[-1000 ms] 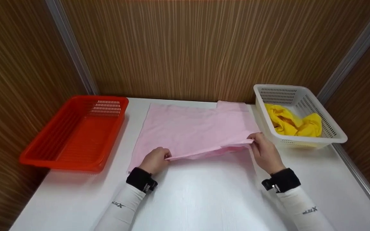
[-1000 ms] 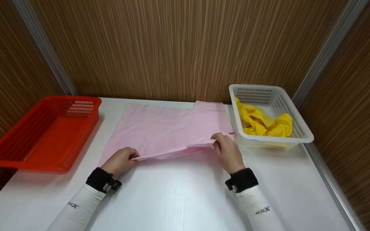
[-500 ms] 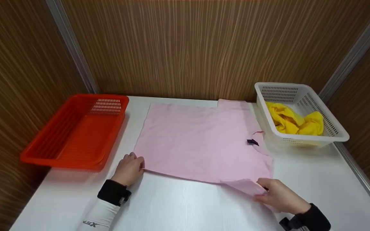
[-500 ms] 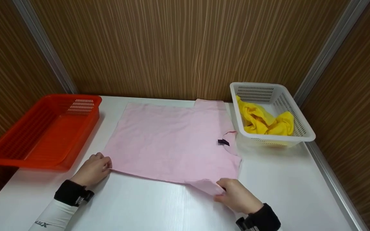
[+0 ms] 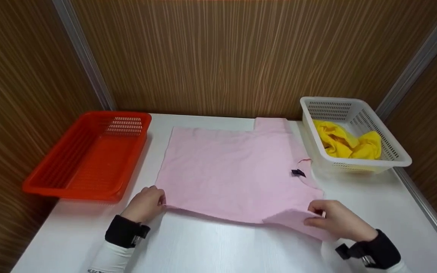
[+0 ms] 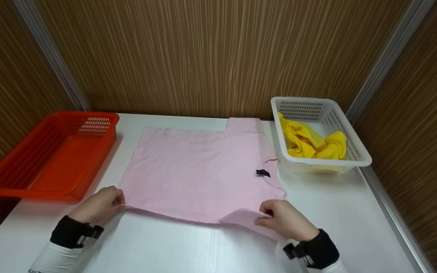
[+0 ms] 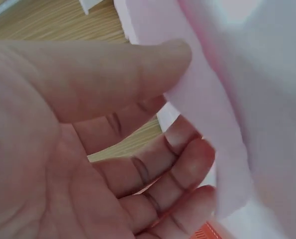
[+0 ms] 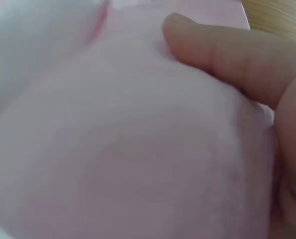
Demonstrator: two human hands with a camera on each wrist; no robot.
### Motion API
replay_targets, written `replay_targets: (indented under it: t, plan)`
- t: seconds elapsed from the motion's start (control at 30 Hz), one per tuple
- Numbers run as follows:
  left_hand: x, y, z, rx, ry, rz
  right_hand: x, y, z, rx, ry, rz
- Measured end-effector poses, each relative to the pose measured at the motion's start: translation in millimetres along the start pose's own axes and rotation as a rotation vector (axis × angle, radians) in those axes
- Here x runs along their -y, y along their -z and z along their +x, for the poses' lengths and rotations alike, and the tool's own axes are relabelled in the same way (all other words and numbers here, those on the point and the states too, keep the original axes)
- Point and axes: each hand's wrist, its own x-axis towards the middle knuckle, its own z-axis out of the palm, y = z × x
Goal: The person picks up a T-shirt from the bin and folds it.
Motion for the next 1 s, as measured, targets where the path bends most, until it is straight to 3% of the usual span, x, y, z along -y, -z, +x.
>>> replay_targets:
  t: [0.2, 0.53, 0.67, 0.87, 1.0]
  plan:
    - [4.6, 12.5, 18.0, -0.022, 0.031, -0.107, 4, 39, 38, -0.274, 0.016, -0.159]
    - [5.9, 19.2, 62.7, -0.236, -0.021, -0.181, 1, 66, 103, -0.550, 0.008, -0.313]
    - [7.3, 21.5, 78.1, -0.246, -0.012, -0.179, -2, 69, 123, -0.602, -0.008, -0.347]
    - [9.7, 21.2, 98.9, -0.216, 0.047, -0.184, -12, 69, 149, -0.573, -0.082, -0.346]
    - [10.4, 11.0, 113.3, -0.291, 0.108, -0.175, -23, 60, 164, -0.620, -0.103, -0.369]
